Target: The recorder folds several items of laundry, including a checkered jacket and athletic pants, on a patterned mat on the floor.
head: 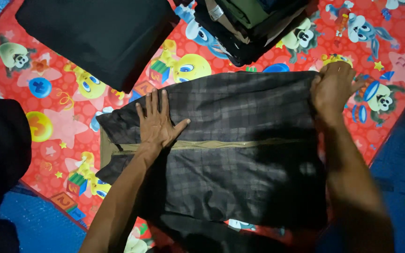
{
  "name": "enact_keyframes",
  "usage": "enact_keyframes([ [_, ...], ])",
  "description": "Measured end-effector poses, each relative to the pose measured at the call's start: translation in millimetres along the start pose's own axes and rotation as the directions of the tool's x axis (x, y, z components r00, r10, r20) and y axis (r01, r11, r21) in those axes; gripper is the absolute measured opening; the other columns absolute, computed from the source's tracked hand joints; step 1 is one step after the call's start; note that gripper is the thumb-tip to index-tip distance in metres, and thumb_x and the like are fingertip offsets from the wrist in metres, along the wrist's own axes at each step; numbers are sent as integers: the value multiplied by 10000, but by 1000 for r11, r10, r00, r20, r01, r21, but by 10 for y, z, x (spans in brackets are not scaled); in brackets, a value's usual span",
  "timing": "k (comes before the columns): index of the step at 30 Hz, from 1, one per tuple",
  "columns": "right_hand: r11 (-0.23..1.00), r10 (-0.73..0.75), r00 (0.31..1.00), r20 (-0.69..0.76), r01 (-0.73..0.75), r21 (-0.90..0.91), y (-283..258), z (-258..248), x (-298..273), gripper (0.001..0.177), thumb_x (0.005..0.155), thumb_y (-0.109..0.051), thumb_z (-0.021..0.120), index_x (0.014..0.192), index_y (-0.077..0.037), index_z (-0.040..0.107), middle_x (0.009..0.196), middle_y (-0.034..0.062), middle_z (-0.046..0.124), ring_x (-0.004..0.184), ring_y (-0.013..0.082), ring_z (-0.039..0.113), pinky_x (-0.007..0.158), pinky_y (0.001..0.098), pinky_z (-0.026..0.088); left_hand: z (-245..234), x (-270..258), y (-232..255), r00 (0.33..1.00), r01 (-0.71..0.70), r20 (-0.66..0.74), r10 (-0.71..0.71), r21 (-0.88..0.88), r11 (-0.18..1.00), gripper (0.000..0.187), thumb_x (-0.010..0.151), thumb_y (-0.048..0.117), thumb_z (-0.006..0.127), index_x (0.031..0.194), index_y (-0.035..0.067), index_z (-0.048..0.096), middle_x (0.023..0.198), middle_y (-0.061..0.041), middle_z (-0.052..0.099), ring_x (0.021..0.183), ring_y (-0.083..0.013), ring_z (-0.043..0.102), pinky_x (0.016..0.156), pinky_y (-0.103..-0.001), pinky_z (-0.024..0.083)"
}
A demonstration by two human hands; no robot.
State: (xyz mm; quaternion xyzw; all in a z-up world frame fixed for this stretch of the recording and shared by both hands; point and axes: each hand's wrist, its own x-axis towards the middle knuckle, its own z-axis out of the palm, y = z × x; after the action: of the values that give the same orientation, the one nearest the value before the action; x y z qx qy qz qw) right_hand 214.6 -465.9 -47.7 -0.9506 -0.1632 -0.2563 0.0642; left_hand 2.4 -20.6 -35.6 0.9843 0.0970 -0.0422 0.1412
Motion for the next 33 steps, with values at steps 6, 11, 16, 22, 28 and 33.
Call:
enact_keyframes([
  [6, 926, -221, 974, -47, 225, 302, -1015, -293, -125, 220, 829, -81, 694, 1038, -25, 656, 1063, 171, 658, 1003, 382, 632, 912, 504, 462, -100, 32, 572, 989, -59, -130, 74, 116, 991, 888, 920, 581, 641, 1587, 67, 358, 1637, -254, 272, 1536, -427, 214, 1177, -738, 135],
  [11, 866, -319, 933, 164, 217, 450, -1411, -216, -516, 428, 919, -218, 673, 1319, -68, 632, 1371, 164, 612, 1286, 356, 553, 1080, 561, 394, 224, 322, 993, 855, -496, -66, 514, 180, 849, 574, 1052, 451, 591, 1582, 278, 456, 1714, -67, 310, 1606, -320, 240, 1274, -678, 148],
  [16, 969, -119, 867, 483, -5, 249, -895, -243, -559, 760, 940, -525, 604, 1571, -147, 415, 1633, 161, 341, 1520, 390, 239, 1160, 701, 139, 58, 476, 1153, 890, -454, 132, 436, 185, 872, 684, 930, 606, 534, 1542, 339, 384, 1673, 23, 218, 1553, -266, 141, 1114, -807, 45],
  [22, 991, 88, 884, 459, -125, 51, -108, -180, -695, 751, 972, -499, 609, 1563, -83, 405, 1636, 215, 332, 1508, 411, 255, 1035, 816, 118, -26, 463, 1176, 944, -304, 200, 261, 224, 926, 1054, 752, 865, 534, 1616, 331, 251, 1708, -46, 120, 1564, -339, 36, 1116, -804, 22],
  [28, 787, 489, 860, 147, -507, 351, 592, -131, -709, 538, 985, -244, 614, 1465, -16, 533, 1420, 238, 600, 1306, 394, 582, 1138, 501, 445, 46, 479, 1092, 936, -273, 289, 203, 230, 934, 1076, 750, 880, 499, 1624, 344, 175, 1711, -43, 34, 1547, -392, -43, 1096, -818, 16],
  [33, 675, 492, 737, 463, -659, 331, 581, -97, -634, 414, 934, -331, 816, 1107, 25, 696, 1032, 203, 679, 948, 311, 619, 837, 441, 475, 21, 481, 1118, 940, -290, 243, 239, 197, 937, 1078, 766, 884, 489, 1630, 316, 184, 1709, -62, 40, 1549, -400, -33, 1100, -814, 21],
])
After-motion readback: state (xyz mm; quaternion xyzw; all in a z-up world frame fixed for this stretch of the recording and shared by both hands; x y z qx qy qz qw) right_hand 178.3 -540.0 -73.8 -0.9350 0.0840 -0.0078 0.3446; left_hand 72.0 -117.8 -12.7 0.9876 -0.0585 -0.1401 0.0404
